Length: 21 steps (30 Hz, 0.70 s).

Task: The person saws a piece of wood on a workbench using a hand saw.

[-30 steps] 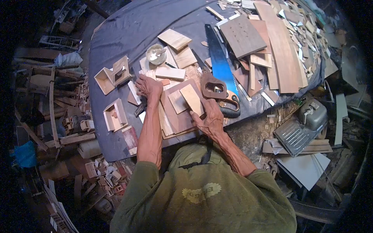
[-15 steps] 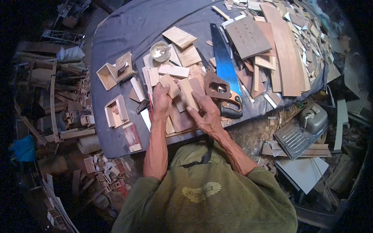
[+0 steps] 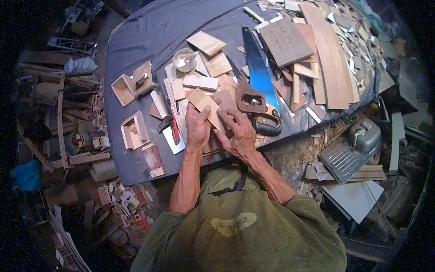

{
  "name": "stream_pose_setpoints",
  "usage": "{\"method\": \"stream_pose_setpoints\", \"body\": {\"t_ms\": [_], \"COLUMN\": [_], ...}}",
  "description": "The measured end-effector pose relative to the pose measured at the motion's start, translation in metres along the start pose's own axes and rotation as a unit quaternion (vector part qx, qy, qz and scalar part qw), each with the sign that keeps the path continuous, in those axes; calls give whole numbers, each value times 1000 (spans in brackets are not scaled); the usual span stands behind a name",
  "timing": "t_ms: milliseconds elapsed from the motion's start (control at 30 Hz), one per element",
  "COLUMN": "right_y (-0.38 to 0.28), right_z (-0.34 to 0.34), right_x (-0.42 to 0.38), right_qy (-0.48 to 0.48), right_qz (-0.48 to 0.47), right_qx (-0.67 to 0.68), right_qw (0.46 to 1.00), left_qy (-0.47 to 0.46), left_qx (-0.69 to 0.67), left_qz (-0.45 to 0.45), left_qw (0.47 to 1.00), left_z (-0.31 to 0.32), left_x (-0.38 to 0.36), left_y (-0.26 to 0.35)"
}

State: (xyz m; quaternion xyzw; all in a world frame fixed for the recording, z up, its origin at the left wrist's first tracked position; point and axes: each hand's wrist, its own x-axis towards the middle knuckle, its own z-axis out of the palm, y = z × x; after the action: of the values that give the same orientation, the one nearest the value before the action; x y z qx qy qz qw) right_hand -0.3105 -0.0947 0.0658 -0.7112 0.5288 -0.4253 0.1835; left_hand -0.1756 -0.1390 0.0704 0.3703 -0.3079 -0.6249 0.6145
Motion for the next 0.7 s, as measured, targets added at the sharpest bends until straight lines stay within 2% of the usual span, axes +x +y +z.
{"method": "stream_pose_setpoints", "body": {"t_ms": [200,500,700], "right_y": [-1,4,3], "right_z": [-2,4,3], "right_x": [-4,-9,-8], "right_qy": [7,20,29], "right_qz": [6,-10,-16], "right_qx": [9,17,15], "right_qw": [1000,1000,999], "left_qy": [-3,18,-2], "left_qx": [67,78,91], "left_qz": [6,-4,-7], "left_qw": [998,997,996], "left_z": [5,6,-2], "left_x": [-6,-9,-10], "left_y": [1,0,-12]}}
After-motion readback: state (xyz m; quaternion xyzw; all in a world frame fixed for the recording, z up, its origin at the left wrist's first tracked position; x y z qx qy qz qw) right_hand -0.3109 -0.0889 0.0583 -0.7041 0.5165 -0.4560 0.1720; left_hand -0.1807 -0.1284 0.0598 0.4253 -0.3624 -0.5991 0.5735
